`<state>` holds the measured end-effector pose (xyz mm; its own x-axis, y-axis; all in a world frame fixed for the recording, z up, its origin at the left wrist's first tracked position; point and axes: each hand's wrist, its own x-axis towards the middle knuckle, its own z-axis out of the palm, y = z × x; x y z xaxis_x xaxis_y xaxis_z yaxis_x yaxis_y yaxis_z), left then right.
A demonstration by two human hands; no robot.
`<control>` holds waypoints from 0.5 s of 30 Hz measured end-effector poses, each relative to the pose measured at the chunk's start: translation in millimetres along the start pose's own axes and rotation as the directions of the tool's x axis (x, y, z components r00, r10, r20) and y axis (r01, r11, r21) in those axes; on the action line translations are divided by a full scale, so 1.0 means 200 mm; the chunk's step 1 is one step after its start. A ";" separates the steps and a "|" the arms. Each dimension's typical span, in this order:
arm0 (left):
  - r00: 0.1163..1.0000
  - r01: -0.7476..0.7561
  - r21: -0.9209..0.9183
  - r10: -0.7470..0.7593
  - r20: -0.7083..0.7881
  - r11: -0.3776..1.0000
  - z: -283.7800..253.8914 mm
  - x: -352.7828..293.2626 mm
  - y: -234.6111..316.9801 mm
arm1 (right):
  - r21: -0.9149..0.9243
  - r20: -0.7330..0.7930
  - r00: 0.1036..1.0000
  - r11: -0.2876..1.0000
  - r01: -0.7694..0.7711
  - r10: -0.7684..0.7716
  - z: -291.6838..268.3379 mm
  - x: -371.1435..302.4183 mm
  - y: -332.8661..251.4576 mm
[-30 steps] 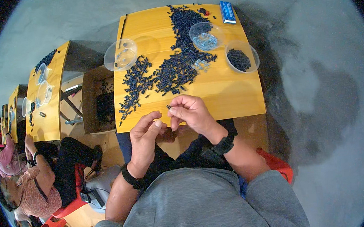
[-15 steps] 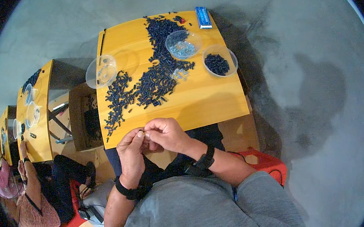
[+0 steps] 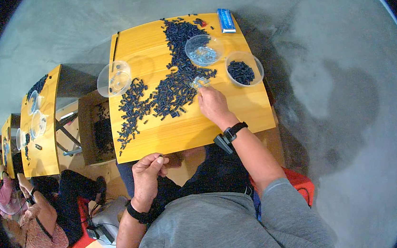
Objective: Assembling small black and blue plastic components by hand on a yellow table.
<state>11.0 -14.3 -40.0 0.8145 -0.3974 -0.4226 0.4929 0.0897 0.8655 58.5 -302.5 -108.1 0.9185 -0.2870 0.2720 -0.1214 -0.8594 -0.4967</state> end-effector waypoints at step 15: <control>0.998 0.012 0.011 -0.013 0.058 1.000 -0.01 -0.01 -0.01 | -0.202 0.001 1.000 0.979 -0.018 0.018 0.07 0.02 0.00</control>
<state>9.6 -11.5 -41.9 0.7890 -0.4512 -0.4171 0.4993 0.0751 0.8632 66.6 -297.0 -117.8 0.9164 -0.3023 0.2624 -0.2113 -0.9220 -0.3244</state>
